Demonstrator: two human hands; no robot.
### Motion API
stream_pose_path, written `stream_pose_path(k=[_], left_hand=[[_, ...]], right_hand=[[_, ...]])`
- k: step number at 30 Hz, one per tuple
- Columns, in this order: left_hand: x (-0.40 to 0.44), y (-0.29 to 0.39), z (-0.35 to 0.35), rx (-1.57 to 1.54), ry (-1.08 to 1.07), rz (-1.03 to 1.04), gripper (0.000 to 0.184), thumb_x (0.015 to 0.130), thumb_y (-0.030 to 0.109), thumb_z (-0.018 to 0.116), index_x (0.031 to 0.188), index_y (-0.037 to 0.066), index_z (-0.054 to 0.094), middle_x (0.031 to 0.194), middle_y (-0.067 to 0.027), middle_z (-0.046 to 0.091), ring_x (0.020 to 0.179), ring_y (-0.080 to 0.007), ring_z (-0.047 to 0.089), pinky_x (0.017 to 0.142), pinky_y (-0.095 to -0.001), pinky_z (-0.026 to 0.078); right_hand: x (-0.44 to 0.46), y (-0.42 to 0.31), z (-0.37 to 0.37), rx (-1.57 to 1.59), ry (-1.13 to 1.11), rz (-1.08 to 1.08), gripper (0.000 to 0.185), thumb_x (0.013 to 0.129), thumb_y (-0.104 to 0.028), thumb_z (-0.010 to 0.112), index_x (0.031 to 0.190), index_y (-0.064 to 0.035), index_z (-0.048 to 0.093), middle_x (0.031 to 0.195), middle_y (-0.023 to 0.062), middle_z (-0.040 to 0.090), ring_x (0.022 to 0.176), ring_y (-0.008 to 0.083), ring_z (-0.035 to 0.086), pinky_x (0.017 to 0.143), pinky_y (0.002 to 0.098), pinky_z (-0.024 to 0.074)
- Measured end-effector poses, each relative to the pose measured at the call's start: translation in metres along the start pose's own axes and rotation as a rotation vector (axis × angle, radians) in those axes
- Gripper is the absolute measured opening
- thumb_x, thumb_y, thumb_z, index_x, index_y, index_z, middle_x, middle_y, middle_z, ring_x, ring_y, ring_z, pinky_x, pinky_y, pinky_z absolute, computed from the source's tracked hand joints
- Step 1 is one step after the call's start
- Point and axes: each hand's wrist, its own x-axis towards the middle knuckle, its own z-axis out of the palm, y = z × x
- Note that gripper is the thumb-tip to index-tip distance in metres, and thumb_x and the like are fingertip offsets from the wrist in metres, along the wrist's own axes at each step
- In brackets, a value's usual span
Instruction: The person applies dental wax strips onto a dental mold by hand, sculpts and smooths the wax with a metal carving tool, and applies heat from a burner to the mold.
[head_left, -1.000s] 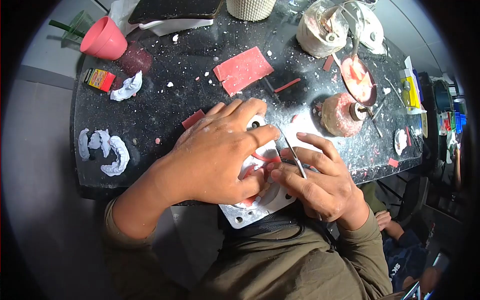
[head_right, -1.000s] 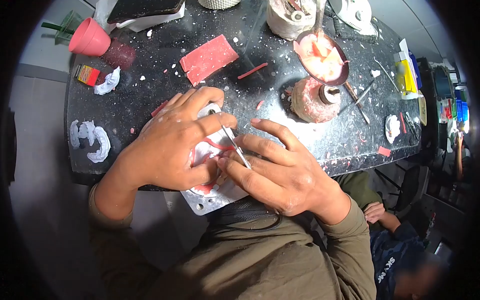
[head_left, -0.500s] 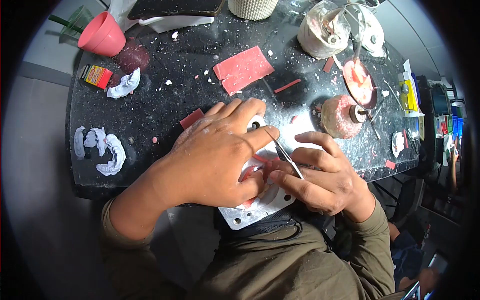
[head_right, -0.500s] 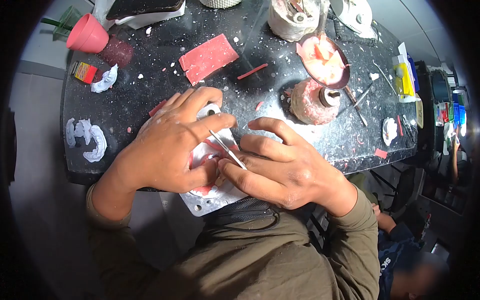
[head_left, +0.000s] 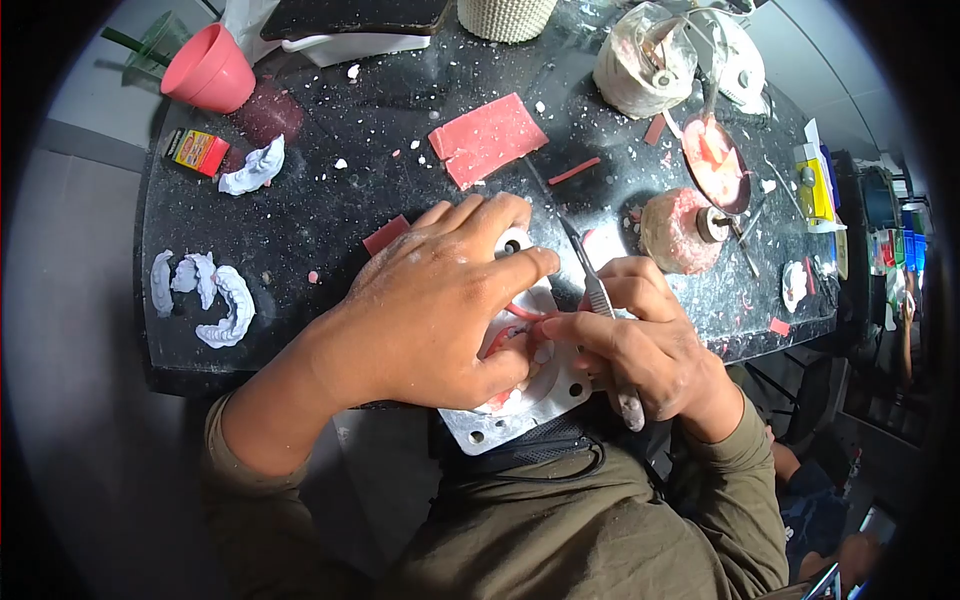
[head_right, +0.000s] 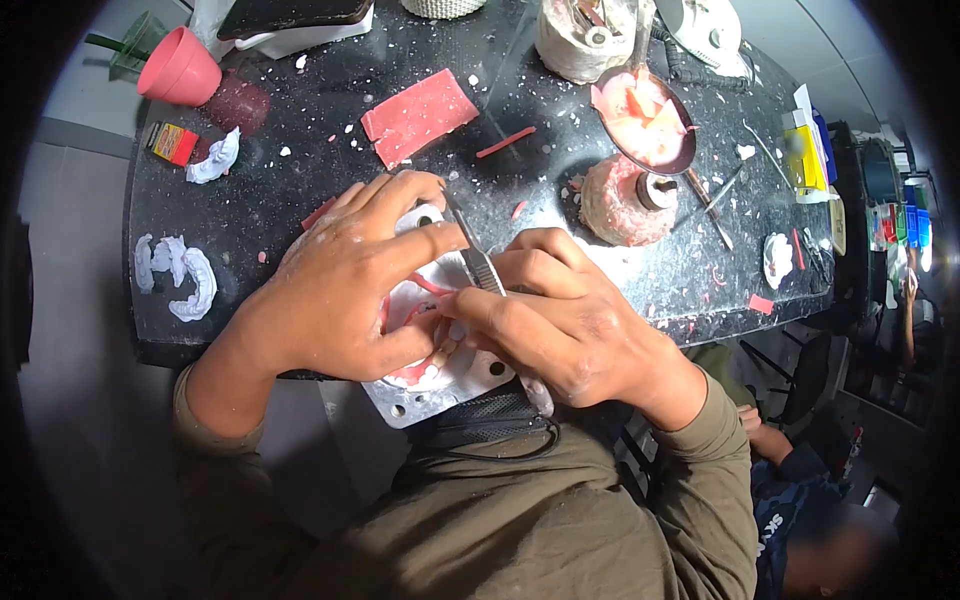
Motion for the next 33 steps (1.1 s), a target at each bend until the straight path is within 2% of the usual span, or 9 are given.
stream_pose_path(k=[4,8,11,13,17,21,26,32,33], left_hand=[[0.000,0.001,0.001,0.013,0.025,0.007,0.063,0.066,0.023,0.076,0.125,0.004,0.066,0.130,-0.0238,0.053,0.111,-0.0423,0.058,0.098,-0.0487,0.047],[-0.002,0.000,0.000,-0.006,0.060,0.007,0.062,0.067,0.023,0.073,0.126,0.004,0.067,0.126,-0.0239,0.055,0.109,-0.0421,0.059,0.098,-0.0487,0.048],[-0.003,0.003,-0.002,0.012,0.055,-0.019,0.061,0.067,0.022,0.071,0.126,0.004,0.068,0.125,-0.0235,0.056,0.110,-0.0416,0.059,0.098,-0.0485,0.048],[-0.002,0.002,-0.001,0.017,0.044,-0.017,0.061,0.067,0.022,0.071,0.126,0.004,0.067,0.125,-0.0234,0.056,0.109,-0.0415,0.059,0.098,-0.0483,0.048],[-0.001,0.004,0.004,0.050,0.057,-0.015,0.061,0.068,0.022,0.070,0.126,0.003,0.067,0.124,-0.0228,0.056,0.110,-0.0417,0.059,0.099,-0.0480,0.048],[-0.002,0.000,-0.002,0.054,0.019,-0.013,0.067,0.066,0.026,0.068,0.129,0.001,0.065,0.124,-0.0236,0.057,0.110,-0.0416,0.059,0.098,-0.0472,0.047],[-0.003,-0.016,-0.010,-0.433,0.059,-0.029,0.086,0.060,0.038,0.065,0.133,-0.008,0.060,0.122,-0.0273,0.059,0.109,-0.0393,0.060,0.100,-0.0432,0.045],[-0.003,-0.012,-0.009,-0.357,0.094,-0.067,0.085,0.061,0.039,0.065,0.130,-0.011,0.061,0.121,-0.0285,0.060,0.108,-0.0390,0.062,0.099,-0.0420,0.047],[-0.002,-0.011,-0.011,-0.360,0.097,-0.071,0.082,0.062,0.039,0.065,0.127,-0.011,0.063,0.119,-0.0285,0.062,0.107,-0.0394,0.063,0.098,-0.0418,0.048]], right_hand=[[-0.006,-0.004,-0.003,-0.040,0.042,-0.028,0.037,0.082,-0.015,0.076,0.115,0.0013,0.069,0.105,0.0058,0.074,0.086,0.0238,0.061,0.079,0.0396,0.0469],[-0.024,-0.027,-0.026,-0.111,0.224,0.258,0.027,0.086,-0.018,0.078,0.102,0.0011,0.070,0.086,0.0077,0.073,0.065,0.0221,0.052,0.060,0.0374,0.0422],[-0.033,-0.045,-0.045,-0.148,0.171,0.444,0.026,0.082,-0.016,0.082,0.098,-0.0003,0.070,0.080,0.0073,0.071,0.064,0.0218,0.052,0.059,0.0370,0.0425],[-0.043,-0.047,-0.056,-0.276,-0.075,0.584,0.028,0.078,-0.015,0.083,0.098,-0.0003,0.071,0.075,0.0092,0.070,0.063,0.0248,0.058,0.060,0.0368,0.0447],[-0.073,-0.038,-0.063,-0.320,-0.083,0.825,0.022,0.074,-0.009,0.081,0.093,-0.0008,0.073,0.067,0.0150,0.067,0.059,0.0326,0.066,0.058,0.0406,0.0493],[-0.091,-0.026,-0.076,-0.485,-0.100,0.914,0.028,0.068,-0.008,0.077,0.096,-0.0024,0.075,0.064,0.0164,0.063,0.053,0.0284,0.063,0.057,0.0360,0.0483],[-0.087,-0.018,-0.078,-0.502,-0.074,1.005,0.031,0.070,-0.010,0.079,0.100,-0.0019,0.075,0.063,0.0159,0.062,0.051,0.0269,0.061,0.055,0.0360,0.0464],[-0.072,-0.029,-0.066,-0.587,0.024,1.037,0.030,0.078,-0.018,0.085,0.102,-0.0034,0.075,0.064,0.0140,0.065,0.056,0.0300,0.066,0.056,0.0356,0.0506],[-0.068,-0.033,-0.060,-0.394,0.068,0.967,0.029,0.078,-0.015,0.084,0.103,-0.0032,0.075,0.071,0.0132,0.067,0.061,0.0293,0.067,0.059,0.0358,0.0524]])
